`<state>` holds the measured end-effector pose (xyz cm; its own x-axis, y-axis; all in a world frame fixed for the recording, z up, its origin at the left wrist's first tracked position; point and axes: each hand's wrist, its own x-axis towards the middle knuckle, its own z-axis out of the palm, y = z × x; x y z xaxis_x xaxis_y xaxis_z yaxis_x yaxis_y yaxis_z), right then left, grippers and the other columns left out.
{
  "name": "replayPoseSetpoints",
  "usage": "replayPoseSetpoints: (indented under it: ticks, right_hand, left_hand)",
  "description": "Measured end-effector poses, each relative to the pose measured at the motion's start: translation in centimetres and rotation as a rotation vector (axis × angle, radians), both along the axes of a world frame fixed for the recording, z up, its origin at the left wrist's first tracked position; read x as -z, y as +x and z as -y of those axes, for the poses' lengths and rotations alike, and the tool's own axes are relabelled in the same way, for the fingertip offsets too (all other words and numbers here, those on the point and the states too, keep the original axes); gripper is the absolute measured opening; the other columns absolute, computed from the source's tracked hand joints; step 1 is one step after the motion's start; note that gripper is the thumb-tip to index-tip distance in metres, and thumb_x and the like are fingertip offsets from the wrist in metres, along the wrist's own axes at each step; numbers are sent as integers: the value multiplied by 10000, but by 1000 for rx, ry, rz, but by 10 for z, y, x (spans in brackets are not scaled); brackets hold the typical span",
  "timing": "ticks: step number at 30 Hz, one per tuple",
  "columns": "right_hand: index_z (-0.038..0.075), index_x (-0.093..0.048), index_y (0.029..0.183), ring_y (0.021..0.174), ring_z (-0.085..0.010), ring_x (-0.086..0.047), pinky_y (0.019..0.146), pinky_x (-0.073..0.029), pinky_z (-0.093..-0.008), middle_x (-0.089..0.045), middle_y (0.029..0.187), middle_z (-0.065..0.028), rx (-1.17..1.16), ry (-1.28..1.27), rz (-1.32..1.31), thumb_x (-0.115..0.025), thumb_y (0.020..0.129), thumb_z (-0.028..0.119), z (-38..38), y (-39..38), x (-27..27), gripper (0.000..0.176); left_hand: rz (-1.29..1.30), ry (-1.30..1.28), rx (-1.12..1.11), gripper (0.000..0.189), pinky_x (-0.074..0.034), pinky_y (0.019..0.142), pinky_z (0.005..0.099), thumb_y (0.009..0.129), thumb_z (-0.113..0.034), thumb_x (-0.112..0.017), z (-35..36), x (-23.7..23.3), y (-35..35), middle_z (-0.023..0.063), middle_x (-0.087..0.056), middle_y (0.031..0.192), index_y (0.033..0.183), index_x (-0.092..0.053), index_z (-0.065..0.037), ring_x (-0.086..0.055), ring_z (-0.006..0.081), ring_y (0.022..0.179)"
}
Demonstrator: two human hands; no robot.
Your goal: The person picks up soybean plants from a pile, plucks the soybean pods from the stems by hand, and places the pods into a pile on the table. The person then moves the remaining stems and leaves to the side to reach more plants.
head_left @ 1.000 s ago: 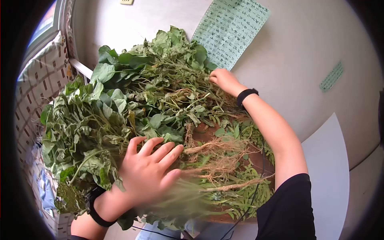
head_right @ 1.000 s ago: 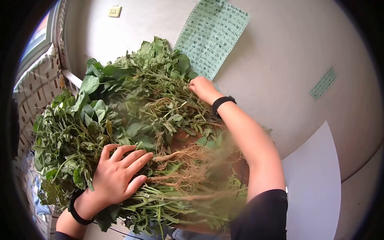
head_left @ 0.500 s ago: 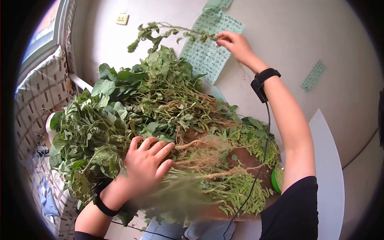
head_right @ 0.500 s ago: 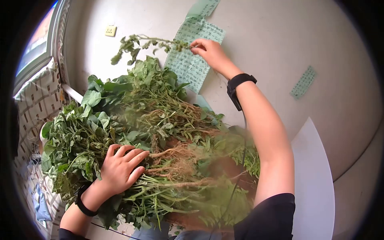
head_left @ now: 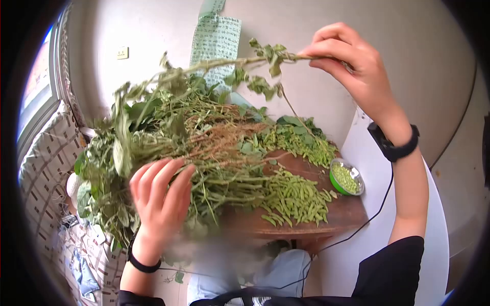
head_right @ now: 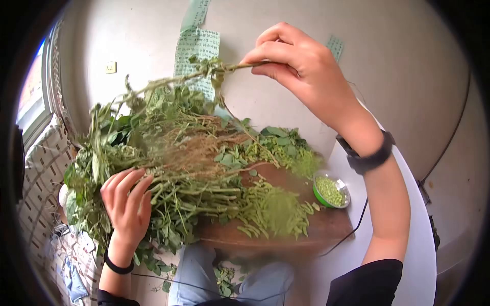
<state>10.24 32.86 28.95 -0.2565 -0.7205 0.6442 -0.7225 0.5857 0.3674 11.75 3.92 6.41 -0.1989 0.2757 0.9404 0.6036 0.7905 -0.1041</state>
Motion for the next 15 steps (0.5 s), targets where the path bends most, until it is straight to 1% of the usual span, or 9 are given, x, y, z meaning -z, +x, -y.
replayPoseSetpoints:
  ticks: [3, 7, 8, 9, 10, 11, 13, 14, 15]
  right_hand:
    - [32, -701, 958, 782, -133, -598, 664, -501, -262, -578, 960, -40, 3, 36, 39, -676, 798, -48, -12, 39, 12, 180]
    - [19, -696, 949, 782, -145, -602, 647, -510, -261, -574, 969, -42, 30, 176, -23, -659, 798, -86, -20, 74, 17, 187]
    - [19, -696, 949, 782, -145, -602, 647, -510, -261, -574, 969, -42, 31, 153, -13, -659, 798, -86, -23, 74, 15, 187]
    - [12, -635, 980, 767, -184, -585, 671, -498, -287, -556, 894, -72, 11, 357, -226, -647, 843, 48, -28, 70, 12, 142]
    - [4, -574, 1011, 753, -222, -568, 694, -487, -313, -539, 820, -102, -6, 558, -438, -635, 888, 182, -30, 72, 13, 224]
    - [4, -574, 1011, 753, -222, -568, 694, -487, -313, -539, 820, -102, 3, 531, -422, -635, 888, 182, -21, 87, 17, 224]
    - [41, -622, 863, 783, -188, -596, 746, -492, -312, -578, 836, -66, 226, 699, -376, -660, 823, 152, 1, 123, 26, 124]
    - [41, -622, 863, 783, -188, -596, 746, -492, -312, -578, 836, -66, 229, 663, -374, -660, 823, 152, -2, 128, 36, 124]
    - [33, -627, 876, 781, -180, -594, 735, -490, -303, -578, 852, -62, 174, 512, -357, -660, 823, 121, -6, 130, 45, 108]
  left_hand:
    - [-199, 114, -31, 222, -468, 843, 380, 754, -45, -718, -8, -5, 45, 49, -615, 1029, 968, -712, -105, -570, 234, 971]
    - [28, 216, 149, 247, -466, 848, 339, 788, 12, -665, -22, -50, 67, 114, -633, 1005, 1034, -666, -8, -588, 255, 953]
    - [120, 295, 297, 229, -465, 846, 328, 808, -2, -655, -30, -59, 65, 121, -647, 1008, 1037, -663, 1, -600, 243, 948]
    - [221, 375, 444, 213, -464, 844, 317, 828, -17, -646, -40, -69, 63, 128, -661, 1011, 1039, -660, 9, -613, 231, 943]
    - [341, 326, 496, 233, -457, 875, 305, 858, -25, -625, -51, -79, 63, 116, -669, 1034, 1086, -643, 18, -614, 196, 964]
    - [463, 276, 545, 254, -450, 906, 292, 889, -34, -603, -63, -88, 63, 104, -678, 1057, 1134, -626, 26, -615, 162, 986]
    - [512, 162, 624, 270, -466, 865, 269, 882, -66, -633, -93, -92, 62, 86, -707, 995, 1137, -642, 22, -637, 135, 925]
    - [494, 143, 593, 250, -482, 822, 273, 857, -87, -671, -105, -90, 62, 65, -722, 917, 1079, -665, 27, -645, 116, 860]
    - [531, 168, 542, 245, -483, 648, 250, 837, -159, -723, -116, -86, 64, 88, -702, 869, 1031, -685, -14, -629, 139, 757]
